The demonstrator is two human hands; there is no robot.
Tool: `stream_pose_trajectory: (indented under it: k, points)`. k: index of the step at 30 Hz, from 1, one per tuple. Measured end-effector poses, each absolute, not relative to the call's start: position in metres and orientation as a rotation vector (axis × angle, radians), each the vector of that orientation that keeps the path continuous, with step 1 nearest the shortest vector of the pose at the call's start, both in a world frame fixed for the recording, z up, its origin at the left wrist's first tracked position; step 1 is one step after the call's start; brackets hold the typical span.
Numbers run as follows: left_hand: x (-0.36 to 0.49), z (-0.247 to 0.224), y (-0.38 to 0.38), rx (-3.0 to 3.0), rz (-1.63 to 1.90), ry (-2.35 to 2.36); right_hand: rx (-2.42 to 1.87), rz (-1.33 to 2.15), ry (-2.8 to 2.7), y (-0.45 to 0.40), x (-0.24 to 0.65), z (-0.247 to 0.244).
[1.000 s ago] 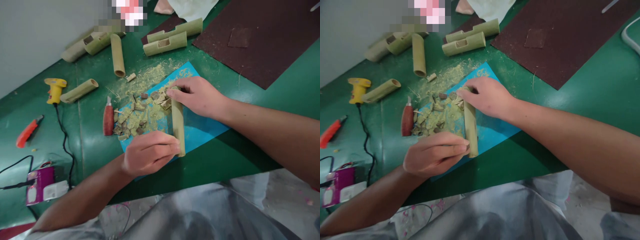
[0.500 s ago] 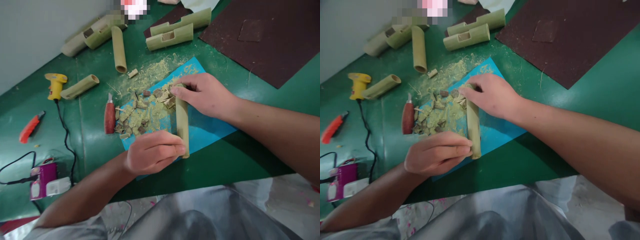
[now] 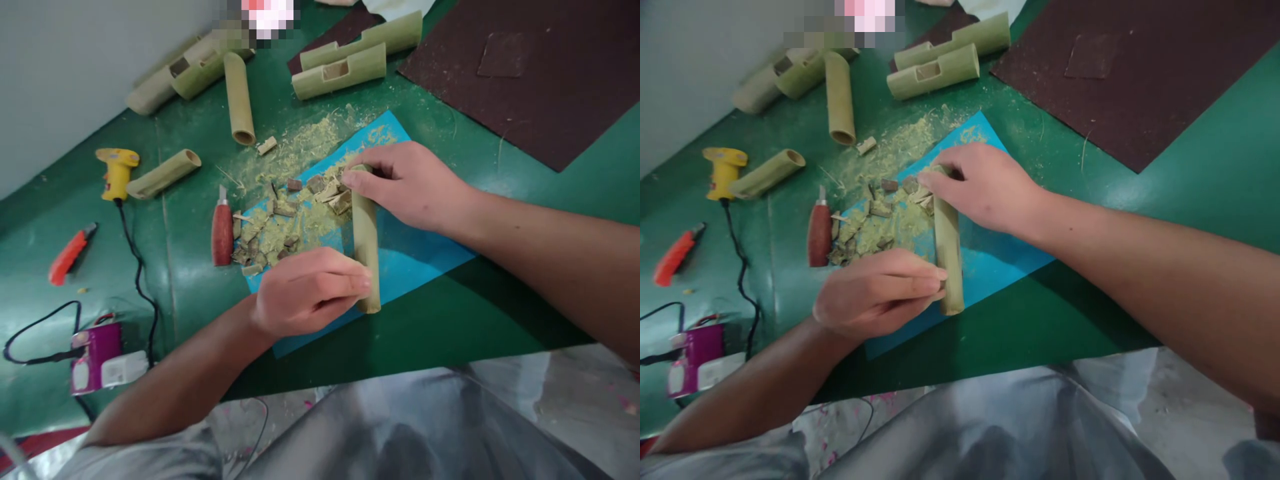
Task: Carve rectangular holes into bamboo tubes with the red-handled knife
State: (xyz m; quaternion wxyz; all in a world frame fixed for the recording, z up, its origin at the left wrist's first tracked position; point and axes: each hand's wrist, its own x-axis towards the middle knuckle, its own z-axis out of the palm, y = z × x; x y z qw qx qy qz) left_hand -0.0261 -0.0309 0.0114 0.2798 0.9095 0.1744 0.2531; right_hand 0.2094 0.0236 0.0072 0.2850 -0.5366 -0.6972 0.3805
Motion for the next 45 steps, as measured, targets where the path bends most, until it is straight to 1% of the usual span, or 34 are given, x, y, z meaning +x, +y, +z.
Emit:
stream_pose_trajectory:
  k: [12, 18, 23, 29, 35, 39, 45]
  points:
    - [-0.023, 0.010, -0.030, 2.419, 0.771, 0.485, -1.430, 1.012, -1.879, 0.024, 0.210, 0.005]
    - [-0.023, 0.009, -0.042, 2.380, 0.785, 0.561, -1.437, 1.033, -1.871, 0.024, 0.210, 0.006]
    - [-0.019, 0.006, -0.036, 2.358, 0.873, 0.552, -1.449, 1.031, -1.865, 0.024, 0.210, 0.006]
    - [-0.021, 0.008, -0.037, 2.347, 0.787, 0.540, -1.459, 1.046, -1.871, 0.023, 0.208, 0.011]
    - [-0.021, 0.007, -0.033, 2.394, 0.887, 0.559, -1.485, 1.072, -1.861, 0.023, 0.209, 0.010]
    - [-0.023, 0.006, -0.035, 2.405, 0.860, 0.540, -1.419, 1.031, -1.866, 0.024, 0.209, 0.007]
    - [-0.021, 0.005, -0.027, 2.489, 0.829, 0.521, -1.487, 1.077, -1.857, 0.023, 0.207, 0.012]
